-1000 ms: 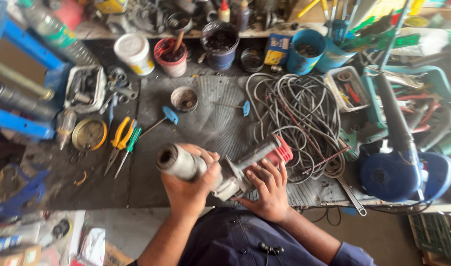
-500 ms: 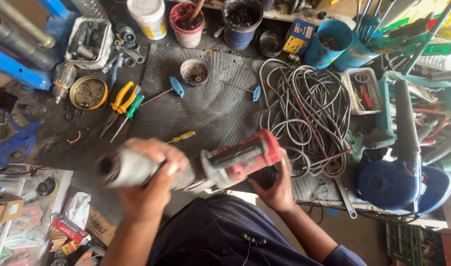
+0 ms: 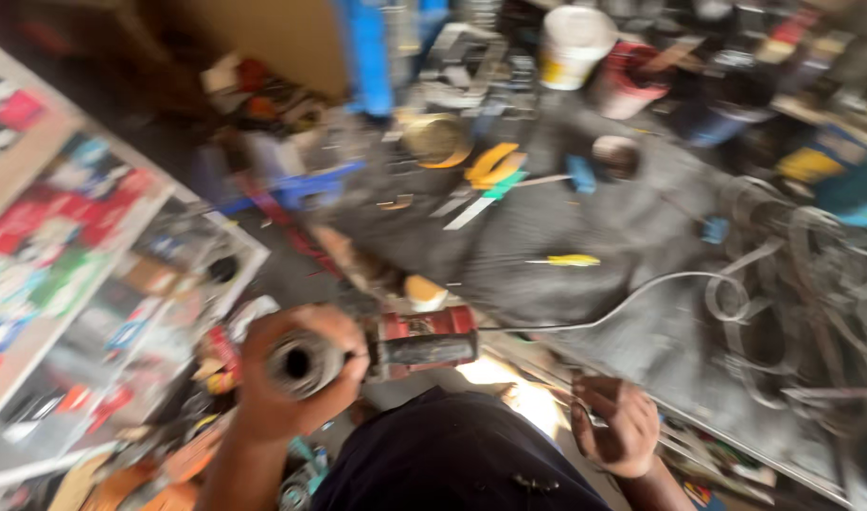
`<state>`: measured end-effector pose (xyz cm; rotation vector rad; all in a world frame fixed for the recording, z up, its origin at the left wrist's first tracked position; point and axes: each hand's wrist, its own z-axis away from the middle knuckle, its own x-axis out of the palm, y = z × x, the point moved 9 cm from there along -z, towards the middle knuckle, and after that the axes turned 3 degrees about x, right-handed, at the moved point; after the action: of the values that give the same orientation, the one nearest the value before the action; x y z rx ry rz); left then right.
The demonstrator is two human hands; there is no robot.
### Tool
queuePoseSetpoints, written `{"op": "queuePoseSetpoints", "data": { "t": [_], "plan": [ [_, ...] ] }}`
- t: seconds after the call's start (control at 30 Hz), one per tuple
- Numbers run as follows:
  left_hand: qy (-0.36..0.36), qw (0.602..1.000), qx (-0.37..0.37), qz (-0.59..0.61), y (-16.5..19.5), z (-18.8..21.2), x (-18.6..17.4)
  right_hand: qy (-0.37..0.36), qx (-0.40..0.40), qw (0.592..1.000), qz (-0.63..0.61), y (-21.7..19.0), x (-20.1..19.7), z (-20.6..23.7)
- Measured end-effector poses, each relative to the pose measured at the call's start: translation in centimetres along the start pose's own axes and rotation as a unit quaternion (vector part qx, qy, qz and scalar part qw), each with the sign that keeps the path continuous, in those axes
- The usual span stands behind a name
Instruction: The person works at a cluttered workbench repairing a red power tool. They remove and fit small components onto the tool by hand, pick up a screwdriver and pliers to work on the tool's parts, reposition the tool on the bench, and finally wipe the tool with a dark cloth.
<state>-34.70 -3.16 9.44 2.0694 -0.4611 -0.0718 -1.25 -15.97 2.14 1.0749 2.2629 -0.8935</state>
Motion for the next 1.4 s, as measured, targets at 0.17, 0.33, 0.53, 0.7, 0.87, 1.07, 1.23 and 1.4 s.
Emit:
{"op": "queuePoseSetpoints", "data": {
  "t": [0.17,0.33,0.53,0.7,0.87,1.07,1.23,1.4],
  "plan": [
    [-0.076,0.995,-0.03,-0.049,-0.4,-0.4,-8.6,-0.138,0.062,0.984,-0.097,-10.0,11.8,-10.1],
    [-0.153,0.987,-0.042,-0.028,-2.7,-2.5,-12.9,-0.381,0.168,0.897,-0.148,-15.1,23.8,-14.5],
    [-0.23,0.966,-0.051,0.107,-5.8,-7.6,-14.7,-0.562,0.452,0.482,-0.497,-15.1,31.8,-12.2],
    [-0.221,0.969,0.017,-0.107,-8.5,-11.4,-18.5,-0.492,0.463,0.47,-0.569,-13.8,35.8,-14.1],
    [0.066,0.985,-0.151,0.045,-15.0,-8.8,-32.1,-0.463,0.503,0.525,-0.507,-11.5,39.3,-14.4],
    [0.224,0.806,-0.548,0.013,-25.4,0.8,-37.4,-0.46,0.535,0.567,-0.426,-11.5,42.0,-16.0],
    [0.259,0.695,-0.594,0.31,-29.1,-2.7,-34.5,-0.431,0.561,0.549,-0.445,-12.6,43.5,-17.8],
    [0.249,0.857,-0.388,0.229,-26.9,-12.8,-39.6,-0.379,0.569,0.569,-0.456,-13.3,44.5,-18.7]
  ]
}}
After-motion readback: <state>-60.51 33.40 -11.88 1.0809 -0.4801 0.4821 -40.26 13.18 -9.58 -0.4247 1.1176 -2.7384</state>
